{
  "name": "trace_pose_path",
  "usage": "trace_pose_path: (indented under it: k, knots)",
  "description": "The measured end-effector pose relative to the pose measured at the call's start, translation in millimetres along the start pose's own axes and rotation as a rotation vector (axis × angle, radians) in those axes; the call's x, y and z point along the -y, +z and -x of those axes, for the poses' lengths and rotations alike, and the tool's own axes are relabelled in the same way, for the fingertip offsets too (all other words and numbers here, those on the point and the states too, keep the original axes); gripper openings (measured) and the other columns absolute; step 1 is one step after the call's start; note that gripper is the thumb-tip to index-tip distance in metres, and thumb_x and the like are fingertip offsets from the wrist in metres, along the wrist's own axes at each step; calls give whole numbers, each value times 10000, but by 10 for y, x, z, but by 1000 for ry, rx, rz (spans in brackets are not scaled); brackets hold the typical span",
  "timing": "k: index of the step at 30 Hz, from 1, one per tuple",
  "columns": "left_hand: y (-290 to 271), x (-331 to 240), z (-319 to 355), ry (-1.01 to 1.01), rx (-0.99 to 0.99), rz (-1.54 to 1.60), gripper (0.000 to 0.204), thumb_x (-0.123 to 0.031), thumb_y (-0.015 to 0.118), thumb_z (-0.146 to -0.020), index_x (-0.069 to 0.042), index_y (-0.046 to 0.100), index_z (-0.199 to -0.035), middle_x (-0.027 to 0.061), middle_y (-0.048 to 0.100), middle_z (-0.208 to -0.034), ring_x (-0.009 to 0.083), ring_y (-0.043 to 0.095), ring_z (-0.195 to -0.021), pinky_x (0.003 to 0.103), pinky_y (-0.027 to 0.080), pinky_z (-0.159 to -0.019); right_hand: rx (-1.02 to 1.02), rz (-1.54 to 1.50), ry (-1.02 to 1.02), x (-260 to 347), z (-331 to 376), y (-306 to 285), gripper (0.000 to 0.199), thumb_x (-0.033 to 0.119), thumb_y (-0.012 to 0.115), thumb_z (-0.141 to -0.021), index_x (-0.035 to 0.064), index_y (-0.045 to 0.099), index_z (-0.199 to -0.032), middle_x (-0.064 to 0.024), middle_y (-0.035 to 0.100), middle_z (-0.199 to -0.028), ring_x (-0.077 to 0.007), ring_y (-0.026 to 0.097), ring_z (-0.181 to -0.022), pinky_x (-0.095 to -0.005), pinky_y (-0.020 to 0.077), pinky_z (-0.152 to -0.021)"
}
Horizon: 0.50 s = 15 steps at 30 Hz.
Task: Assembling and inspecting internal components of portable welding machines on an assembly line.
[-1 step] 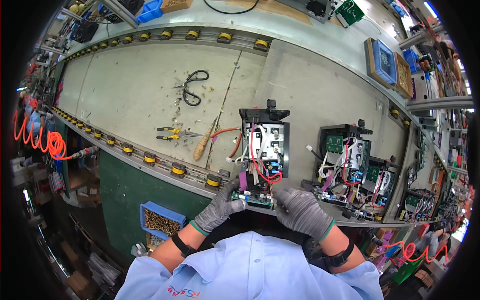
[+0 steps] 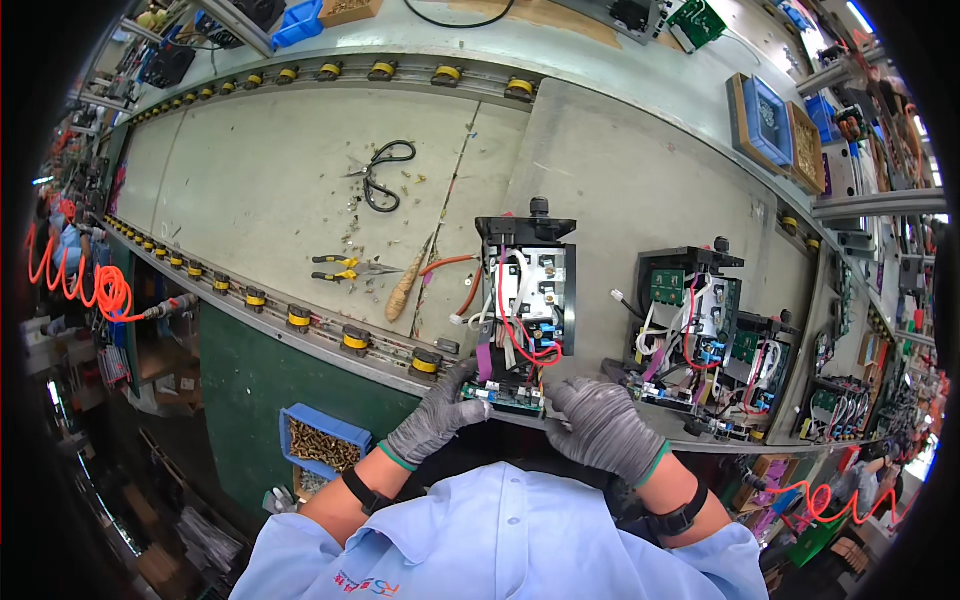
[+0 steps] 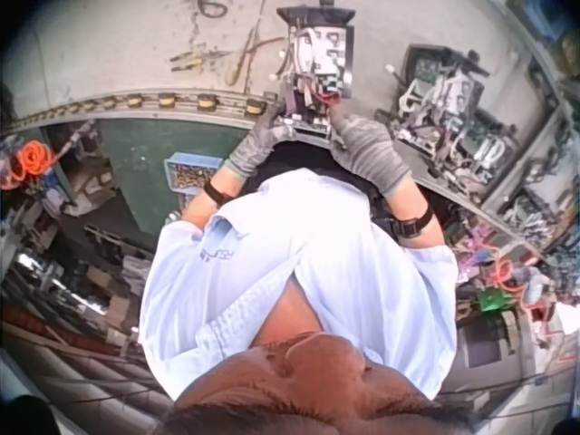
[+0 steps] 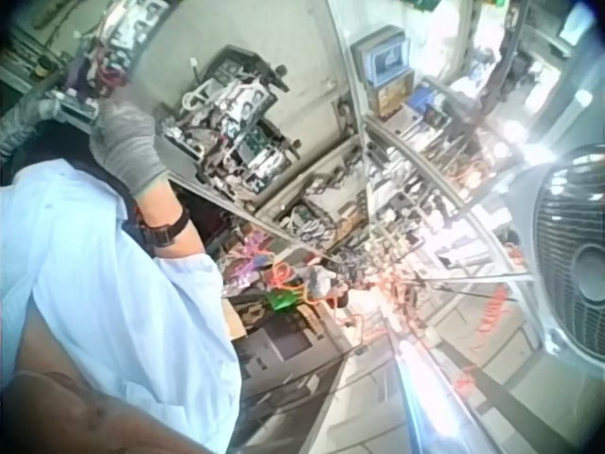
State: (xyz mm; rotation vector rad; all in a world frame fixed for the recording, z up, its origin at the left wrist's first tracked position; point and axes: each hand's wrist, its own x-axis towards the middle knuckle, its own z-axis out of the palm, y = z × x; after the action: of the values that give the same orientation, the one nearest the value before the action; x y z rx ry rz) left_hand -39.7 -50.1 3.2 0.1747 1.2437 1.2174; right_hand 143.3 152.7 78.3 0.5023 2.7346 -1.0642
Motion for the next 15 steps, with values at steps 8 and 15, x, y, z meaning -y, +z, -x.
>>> trace_pose_path:
  k: [8, 15]
  knots:
    - [29, -146, 10, -127, -85, 40, 1087, -530, 897, -709, -25, 418, -1544, 122, 657, -1297, 225, 684, -1167, 396, 569, -1023, 135, 85, -35, 101, -71, 55, 346, 386, 749, -899, 50, 669, -916, -158, 685, -846, -350, 714, -770, -488, 559, -657]
    - [29, -78, -16, -96, -47, 177, 896, -390, 879, -788, -62, 477, -1518, 89, 658, -1279, 254, 685, -1163, 450, 567, -1062, -45, -253, 37, -420, 465, 599, 413, 305, 783, -885, 51, 655, -1184, -167, 674, -948, -387, 690, -834, -504, 558, -726]
